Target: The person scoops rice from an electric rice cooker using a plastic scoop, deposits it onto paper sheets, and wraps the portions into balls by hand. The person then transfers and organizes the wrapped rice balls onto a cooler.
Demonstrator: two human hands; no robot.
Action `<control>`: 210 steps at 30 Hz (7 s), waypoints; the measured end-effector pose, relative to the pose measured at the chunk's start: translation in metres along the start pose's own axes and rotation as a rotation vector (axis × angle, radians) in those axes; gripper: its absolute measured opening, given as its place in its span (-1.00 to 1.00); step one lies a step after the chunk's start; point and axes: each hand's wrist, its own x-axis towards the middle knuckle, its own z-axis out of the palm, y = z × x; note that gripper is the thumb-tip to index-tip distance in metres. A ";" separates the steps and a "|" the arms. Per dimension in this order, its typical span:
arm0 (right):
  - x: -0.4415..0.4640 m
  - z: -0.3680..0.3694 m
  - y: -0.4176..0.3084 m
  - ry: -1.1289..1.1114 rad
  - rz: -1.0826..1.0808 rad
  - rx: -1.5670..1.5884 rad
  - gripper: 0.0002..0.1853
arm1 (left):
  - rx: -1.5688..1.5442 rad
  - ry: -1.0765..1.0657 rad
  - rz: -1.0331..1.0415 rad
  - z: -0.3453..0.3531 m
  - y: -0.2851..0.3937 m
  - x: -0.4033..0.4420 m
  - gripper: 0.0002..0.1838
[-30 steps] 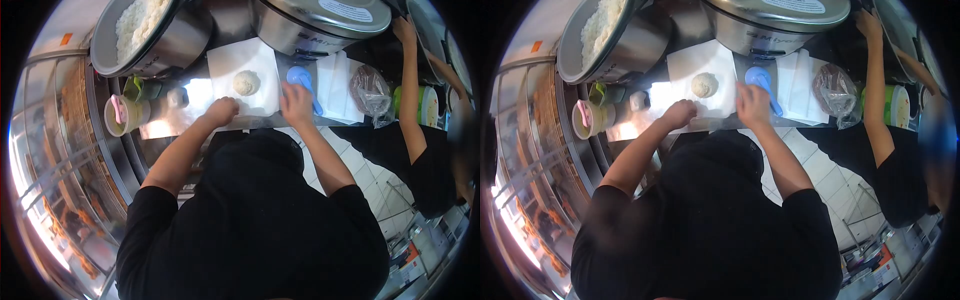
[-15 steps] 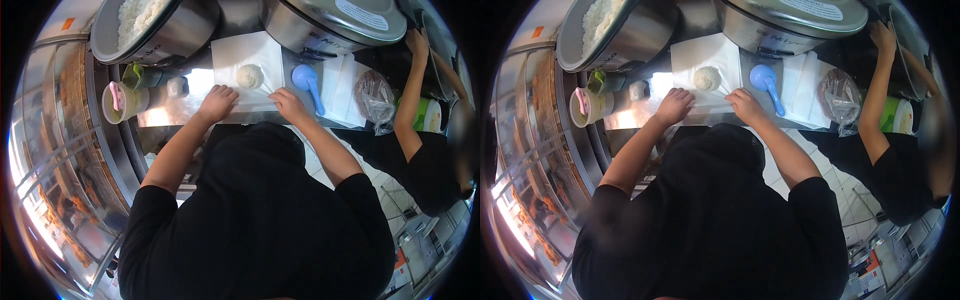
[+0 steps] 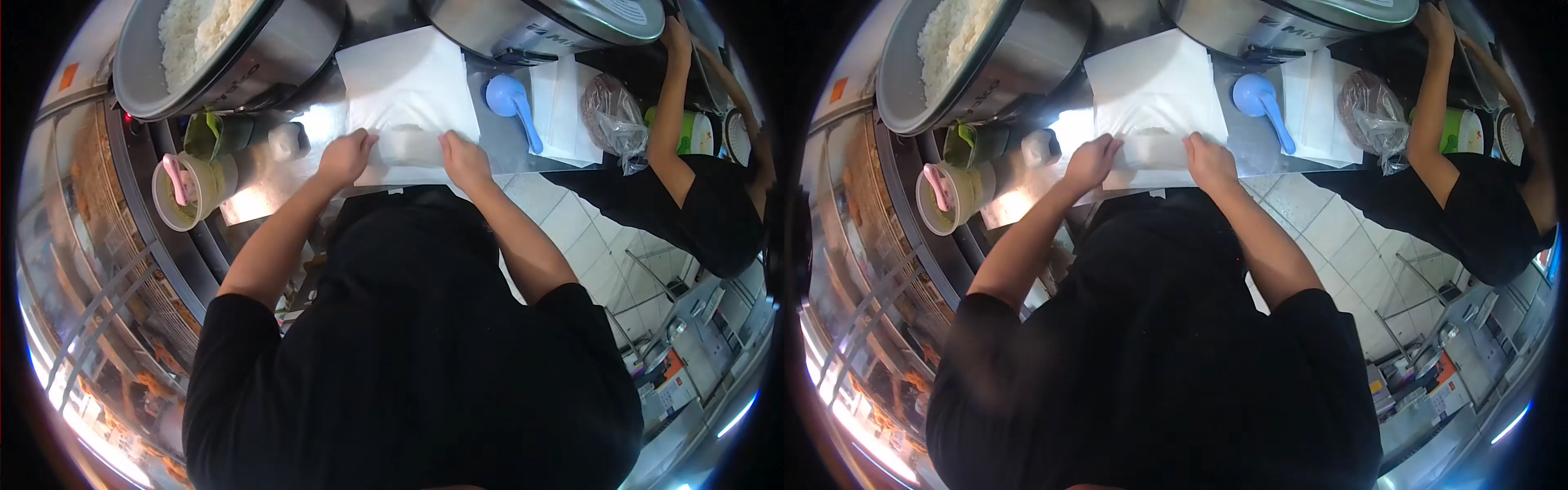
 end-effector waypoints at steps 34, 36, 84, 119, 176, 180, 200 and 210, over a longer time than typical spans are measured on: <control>0.013 -0.052 0.002 0.069 -0.300 0.102 -0.76 | 0.214 0.239 0.596 -0.045 0.004 0.019 -0.85; -0.006 -0.031 0.009 0.232 -0.485 -0.069 -0.90 | 0.236 0.256 0.653 -0.036 0.001 0.003 -0.91; -0.040 0.036 -0.006 0.031 -0.184 -0.012 -0.56 | -0.077 -0.138 -0.145 0.009 0.119 0.016 -0.37; -0.007 -0.064 0.050 0.813 0.107 0.140 -0.47 | -0.231 0.395 -0.813 -0.037 -0.168 -0.069 0.24; 0.308 -0.133 -0.462 -0.233 -0.124 -0.659 -0.56 | -1.051 0.307 0.568 -0.268 -0.153 -0.121 -0.16; 0.286 -0.097 -0.497 -0.420 -0.235 -0.606 -0.62 | -1.019 0.301 0.560 -0.267 -0.154 -0.120 -0.16; 0.127 -0.239 -0.359 -0.476 0.044 0.679 -0.71 | -0.593 -0.016 0.100 -0.320 -0.156 -0.145 -0.65; -0.031 -0.131 -0.182 0.642 0.216 1.003 -0.62 | 0.156 -0.361 0.675 -0.082 -0.025 -0.039 -0.67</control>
